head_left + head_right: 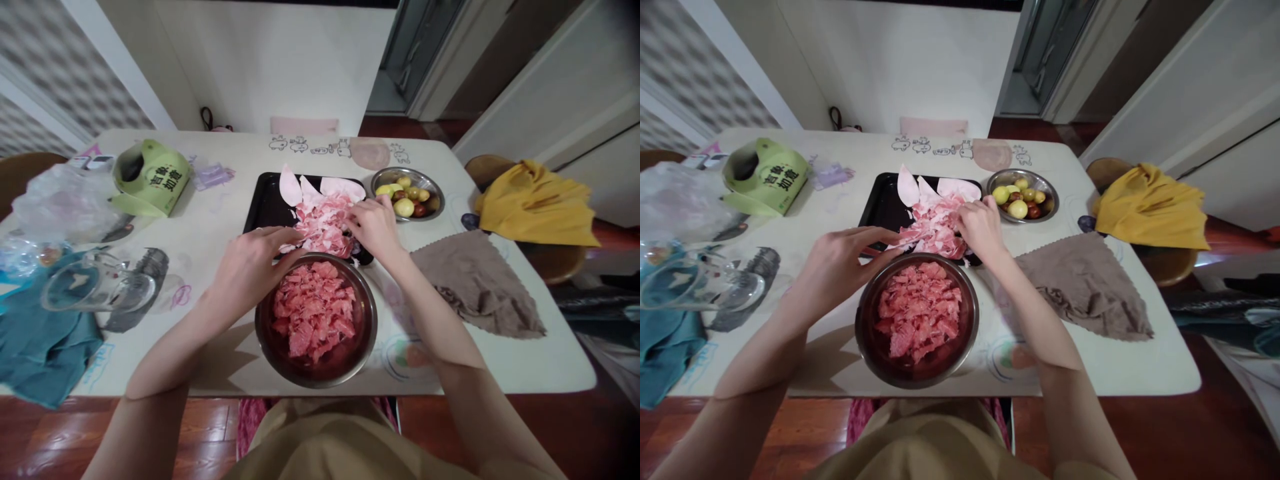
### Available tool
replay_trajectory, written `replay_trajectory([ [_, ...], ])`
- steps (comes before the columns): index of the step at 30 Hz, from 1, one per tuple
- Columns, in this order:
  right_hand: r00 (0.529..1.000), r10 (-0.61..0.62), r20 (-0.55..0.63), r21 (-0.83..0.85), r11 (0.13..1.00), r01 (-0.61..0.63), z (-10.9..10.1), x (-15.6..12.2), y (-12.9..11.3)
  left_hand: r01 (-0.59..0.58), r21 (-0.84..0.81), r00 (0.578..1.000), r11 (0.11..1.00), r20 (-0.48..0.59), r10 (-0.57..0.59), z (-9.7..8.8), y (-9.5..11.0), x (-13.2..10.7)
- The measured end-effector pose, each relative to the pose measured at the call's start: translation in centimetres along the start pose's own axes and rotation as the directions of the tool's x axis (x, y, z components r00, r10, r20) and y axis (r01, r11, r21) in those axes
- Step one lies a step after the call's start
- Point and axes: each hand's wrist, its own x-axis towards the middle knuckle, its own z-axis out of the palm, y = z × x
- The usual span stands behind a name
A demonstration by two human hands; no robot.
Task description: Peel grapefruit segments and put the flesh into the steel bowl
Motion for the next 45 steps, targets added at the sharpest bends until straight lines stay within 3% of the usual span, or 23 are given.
replay_trajectory([
  [6,0.998,0.046,0.034,0.108,0.993,-0.049,-0.5,0.0,-0.2,0.125,-0.013,0.982,0.992,-0.14,-0.125,-1.2,-0.3,0.3],
  [10,0.994,0.088,0.057,0.285,0.953,-0.101,-2.0,-0.1,-1.2,0.103,-0.022,0.981,0.994,-0.163,-0.105,-0.9,-0.4,0.4],
  [16,0.992,-0.02,0.123,0.677,0.733,-0.069,-4.9,-1.3,-3.6,0.031,-0.095,0.993,0.995,-0.111,-0.042,0.4,-0.3,0.7],
  [22,0.996,-0.047,0.072,0.821,0.57,-0.033,-6.5,-2.3,-5.4,-0.034,-0.265,0.991,0.964,-0.133,-0.002,0.7,0.6,0.4],
  [25,0.998,-0.056,0.023,0.811,0.584,0.015,-7.1,-2.7,-6.0,-0.06,-0.37,0.988,0.927,-0.154,0.002,0.9,1.3,0.2],
  [32,0.978,-0.079,-0.192,0.646,0.741,0.186,-7.6,-3.6,-7.4,-0.055,-0.639,0.991,0.767,-0.128,-0.035,1.7,1.9,0.1],
  [41,0.937,-0.138,-0.321,0.577,0.756,0.309,-7.9,-4.1,-8.4,-0.146,-0.57,0.971,0.808,-0.239,0.007,1.7,1.9,-0.1],
  [45,0.936,-0.138,-0.325,0.587,0.746,0.314,-8.7,-3.9,-8.0,-0.218,-0.603,0.947,0.768,-0.322,0.016,1.6,1.9,-0.1],
])
